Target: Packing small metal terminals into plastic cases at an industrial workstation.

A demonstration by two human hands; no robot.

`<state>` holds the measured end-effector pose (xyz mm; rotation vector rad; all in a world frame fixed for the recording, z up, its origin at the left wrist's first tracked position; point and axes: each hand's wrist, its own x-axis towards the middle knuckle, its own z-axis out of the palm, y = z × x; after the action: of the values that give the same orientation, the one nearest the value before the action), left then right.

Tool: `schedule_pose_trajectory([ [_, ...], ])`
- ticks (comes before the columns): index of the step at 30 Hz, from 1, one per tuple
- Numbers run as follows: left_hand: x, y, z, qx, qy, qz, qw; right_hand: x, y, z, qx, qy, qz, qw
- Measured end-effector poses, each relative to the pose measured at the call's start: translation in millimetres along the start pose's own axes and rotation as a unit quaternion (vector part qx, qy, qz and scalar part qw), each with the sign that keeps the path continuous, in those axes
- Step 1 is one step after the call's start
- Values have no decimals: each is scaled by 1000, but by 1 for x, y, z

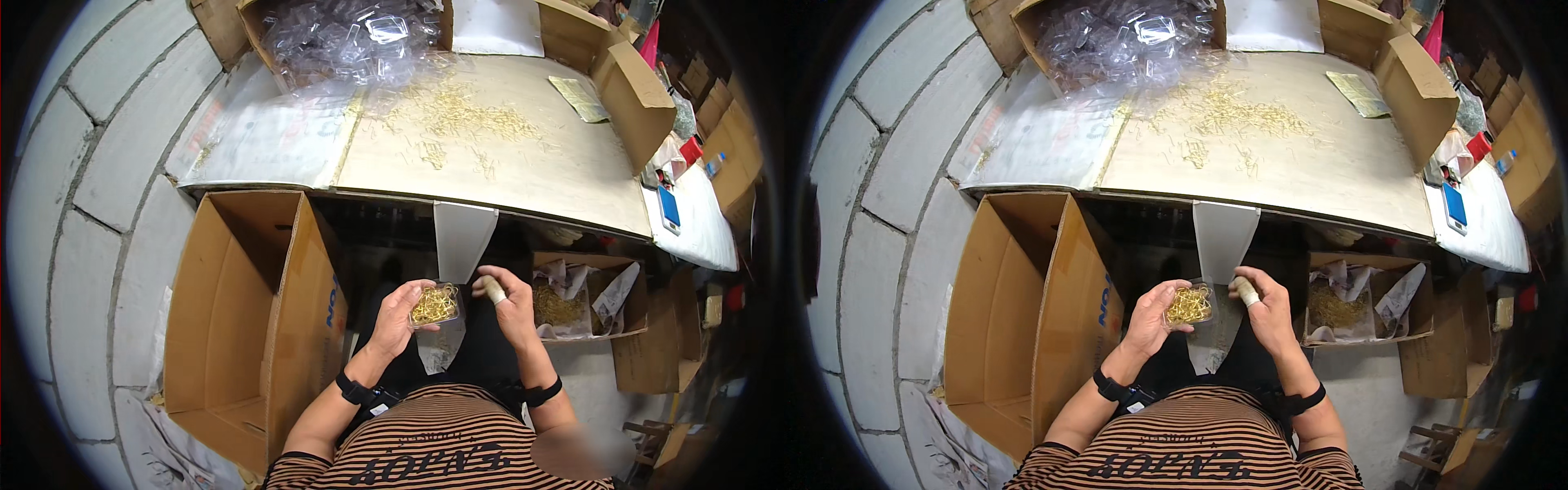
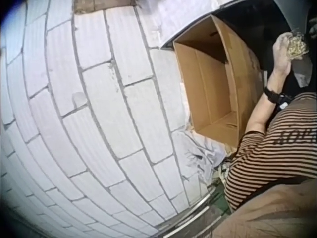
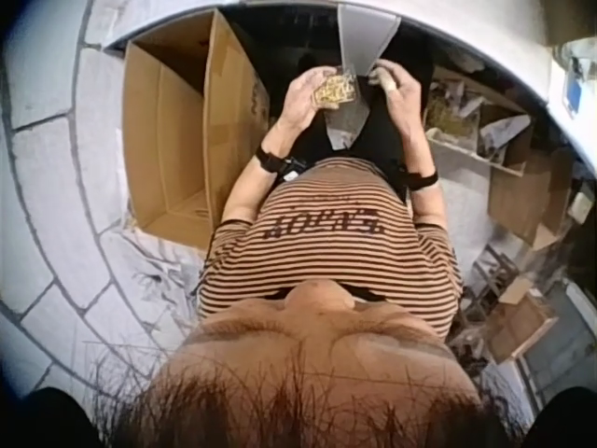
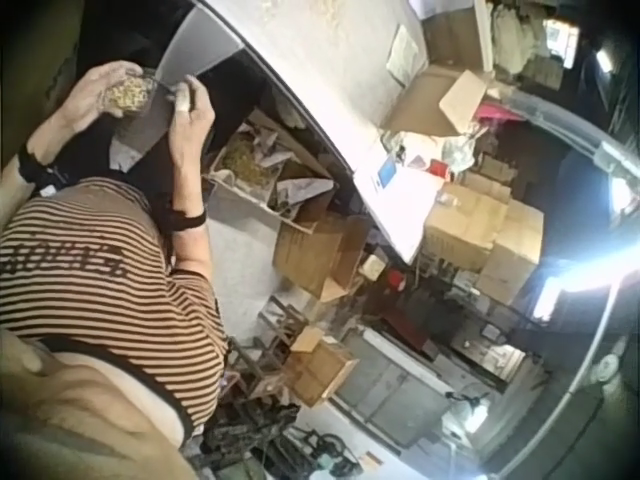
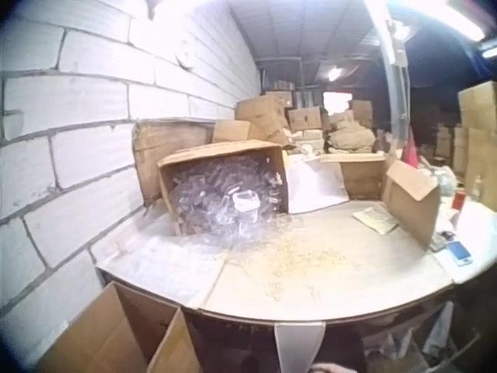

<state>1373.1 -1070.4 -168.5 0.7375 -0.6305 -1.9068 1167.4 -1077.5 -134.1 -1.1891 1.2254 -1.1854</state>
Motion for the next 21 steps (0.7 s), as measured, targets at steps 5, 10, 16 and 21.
schedule_pose_trajectory([
  [5,-1,-2,10,-42,-47,-24,998,-10,10,13,56,-42,113,991],
  [10,1,-3,12,50,19,-34,998,-9,8,19,-19,-70,113,991],
  [16,1,-6,8,47,57,-45,996,-5,7,15,-51,-47,68,995],
  [21,-3,-12,-22,49,66,-63,995,31,-21,-11,-242,47,-188,951],
])
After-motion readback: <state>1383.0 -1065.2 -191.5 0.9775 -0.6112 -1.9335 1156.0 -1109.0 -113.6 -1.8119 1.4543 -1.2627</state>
